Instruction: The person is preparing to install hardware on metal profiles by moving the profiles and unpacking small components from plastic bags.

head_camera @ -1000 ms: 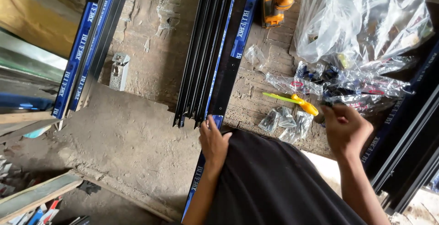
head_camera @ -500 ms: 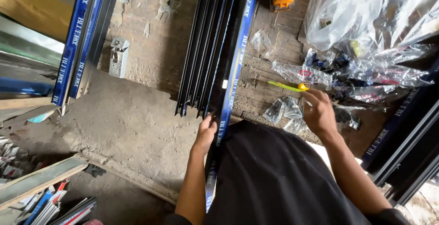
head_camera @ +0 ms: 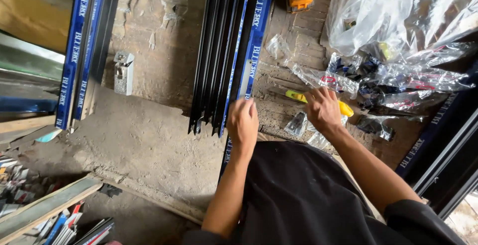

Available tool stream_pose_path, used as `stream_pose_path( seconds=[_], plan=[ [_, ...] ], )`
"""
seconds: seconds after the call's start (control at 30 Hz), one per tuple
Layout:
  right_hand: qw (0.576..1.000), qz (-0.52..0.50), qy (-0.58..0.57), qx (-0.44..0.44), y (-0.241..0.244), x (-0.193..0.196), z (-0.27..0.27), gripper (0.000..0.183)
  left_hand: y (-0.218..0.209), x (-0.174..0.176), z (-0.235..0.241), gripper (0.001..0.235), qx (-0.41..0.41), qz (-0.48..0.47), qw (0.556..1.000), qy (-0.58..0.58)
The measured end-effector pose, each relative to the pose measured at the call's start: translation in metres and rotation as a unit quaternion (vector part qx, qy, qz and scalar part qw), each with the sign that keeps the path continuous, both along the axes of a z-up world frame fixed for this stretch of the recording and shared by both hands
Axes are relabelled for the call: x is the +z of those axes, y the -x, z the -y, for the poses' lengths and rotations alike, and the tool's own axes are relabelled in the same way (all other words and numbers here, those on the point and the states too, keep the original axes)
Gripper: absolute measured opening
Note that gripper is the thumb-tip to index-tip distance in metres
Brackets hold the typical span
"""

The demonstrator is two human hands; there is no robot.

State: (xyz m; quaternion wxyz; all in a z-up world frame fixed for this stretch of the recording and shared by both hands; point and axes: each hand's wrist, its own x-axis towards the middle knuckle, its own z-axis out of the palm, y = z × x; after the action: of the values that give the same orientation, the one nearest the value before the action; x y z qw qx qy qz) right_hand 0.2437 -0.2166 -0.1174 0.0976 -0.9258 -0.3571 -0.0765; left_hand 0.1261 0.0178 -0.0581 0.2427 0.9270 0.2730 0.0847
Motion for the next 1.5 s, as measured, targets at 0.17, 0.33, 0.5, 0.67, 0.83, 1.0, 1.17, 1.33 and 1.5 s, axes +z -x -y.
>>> stream_pose_path(
  seconds=[0.17, 0.33, 0.5, 0.67, 0.83, 1.0, 1.17, 1.33, 1.5],
  plan=[
    [0.999, 0.014, -0.046, -0.025, 0.012, 0.015, 0.003, 0.022, -0.113, -0.045, -0.03, 0.013, -0.011, 0.096, 0.995, 0.017],
    [0.951, -0.215, -0.167, -0.146, 0.021, 0.051, 0.023, 0.018, -0.15, -0.081, -0.047, 0.014, -0.025, 0.12, 0.992, -0.037],
    [0.878, -0.343, -0.238, -0.232, 0.033, 0.057, 0.04, 0.016, -0.145, -0.084, -0.048, 0.015, -0.031, 0.119, 0.992, -0.033],
    [0.854, -0.385, -0.25, -0.245, 0.029, 0.067, 0.036, 0.018, -0.143, -0.075, -0.05, 0.014, -0.049, 0.08, 0.994, -0.05],
    [0.854, -0.383, -0.276, -0.22, 0.011, 0.058, 0.033, 0.016, -0.145, -0.049, -0.054, 0.009, -0.056, 0.072, 0.996, -0.019],
    [0.848, -0.381, -0.298, -0.214, -0.007, 0.065, 0.025, 0.017, -0.145, -0.046, -0.055, 0.009, -0.078, 0.056, 0.995, -0.035],
    [0.851, -0.376, -0.306, -0.201, -0.018, 0.074, 0.021, 0.018, -0.146, -0.043, -0.052, 0.01, -0.084, 0.042, 0.994, -0.048],
    [0.849, -0.384, -0.304, -0.197, -0.018, 0.072, 0.017, 0.018, -0.151, -0.031, -0.051, 0.005, -0.104, 0.032, 0.992, -0.056],
    [0.853, -0.38, -0.3, -0.194, -0.012, 0.071, 0.012, 0.018, -0.151, -0.055, -0.052, 0.003, -0.108, 0.04, 0.99, -0.081]
  ],
)
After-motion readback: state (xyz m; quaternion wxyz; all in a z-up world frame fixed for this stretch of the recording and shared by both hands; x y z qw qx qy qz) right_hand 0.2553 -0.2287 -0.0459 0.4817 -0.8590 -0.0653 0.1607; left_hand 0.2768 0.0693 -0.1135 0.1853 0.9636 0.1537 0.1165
